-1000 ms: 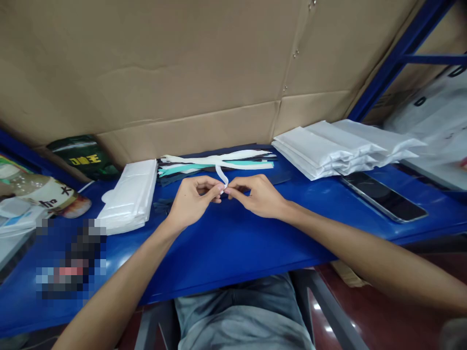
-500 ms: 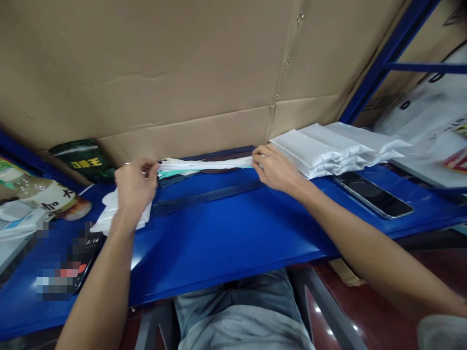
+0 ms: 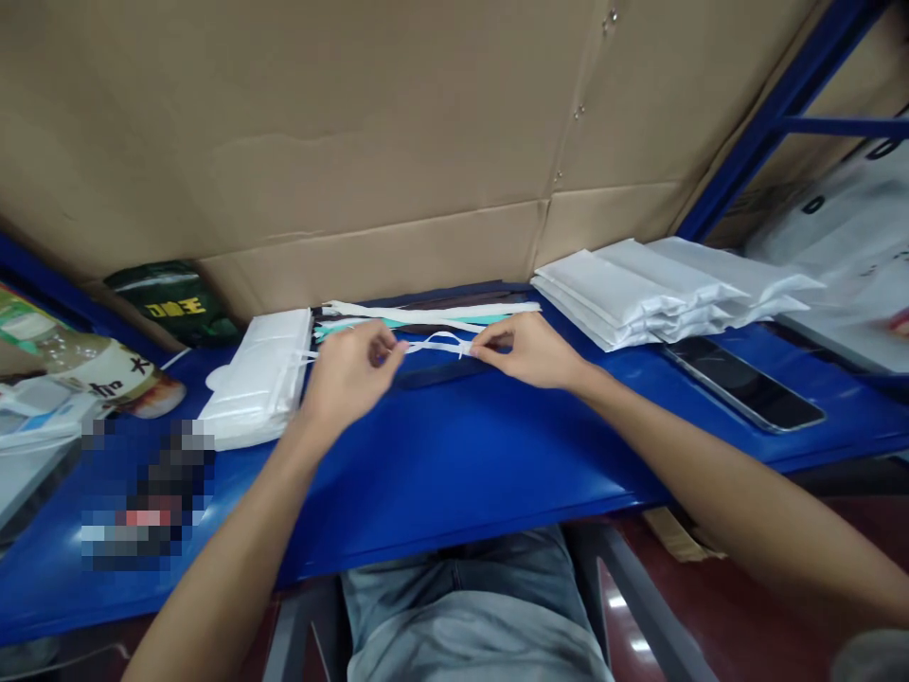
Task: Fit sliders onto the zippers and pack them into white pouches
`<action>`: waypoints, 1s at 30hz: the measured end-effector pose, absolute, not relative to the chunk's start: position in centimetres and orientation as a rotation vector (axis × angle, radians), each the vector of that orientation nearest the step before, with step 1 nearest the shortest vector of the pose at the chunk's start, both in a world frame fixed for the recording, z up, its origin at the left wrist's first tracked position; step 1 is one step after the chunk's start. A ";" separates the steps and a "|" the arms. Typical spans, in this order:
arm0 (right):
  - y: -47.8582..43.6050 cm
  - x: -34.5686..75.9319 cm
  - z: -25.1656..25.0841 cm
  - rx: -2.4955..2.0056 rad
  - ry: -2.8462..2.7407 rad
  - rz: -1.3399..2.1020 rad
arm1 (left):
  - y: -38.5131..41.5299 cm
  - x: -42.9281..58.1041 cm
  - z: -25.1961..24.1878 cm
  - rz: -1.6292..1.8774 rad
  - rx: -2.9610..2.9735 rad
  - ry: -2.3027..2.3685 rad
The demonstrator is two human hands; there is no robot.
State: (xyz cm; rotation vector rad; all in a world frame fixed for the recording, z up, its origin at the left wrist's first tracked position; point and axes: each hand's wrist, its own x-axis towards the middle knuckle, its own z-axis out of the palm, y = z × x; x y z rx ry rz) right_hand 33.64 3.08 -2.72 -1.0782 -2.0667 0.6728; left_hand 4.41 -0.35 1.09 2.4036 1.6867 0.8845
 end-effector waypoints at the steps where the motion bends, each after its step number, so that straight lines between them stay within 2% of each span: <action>1: 2.7 33.1 -2.8 -1.036 -2.043 0.715 | -0.7 5.5 0.7 0.798 2.411 1.607; 7: 0.9 31.1 -2.9 -0.875 -2.032 0.832 | -1.5 7.7 -1.3 0.646 2.485 1.454; 13: 0.5 31.1 -2.1 -0.949 -2.059 0.743 | -1.6 7.9 -0.8 0.578 2.634 1.495; 17: 1.3 33.0 -0.9 -1.162 -2.115 0.539 | -1.1 6.0 0.8 0.499 2.639 1.791; 23: 3.6 39.9 1.1 -1.743 -2.039 0.181 | 0.7 -3.4 3.7 0.370 2.274 2.429; 30: 4.6 44.0 1.8 -1.873 -2.034 0.366 | 0.7 -6.9 4.8 0.064 2.307 1.975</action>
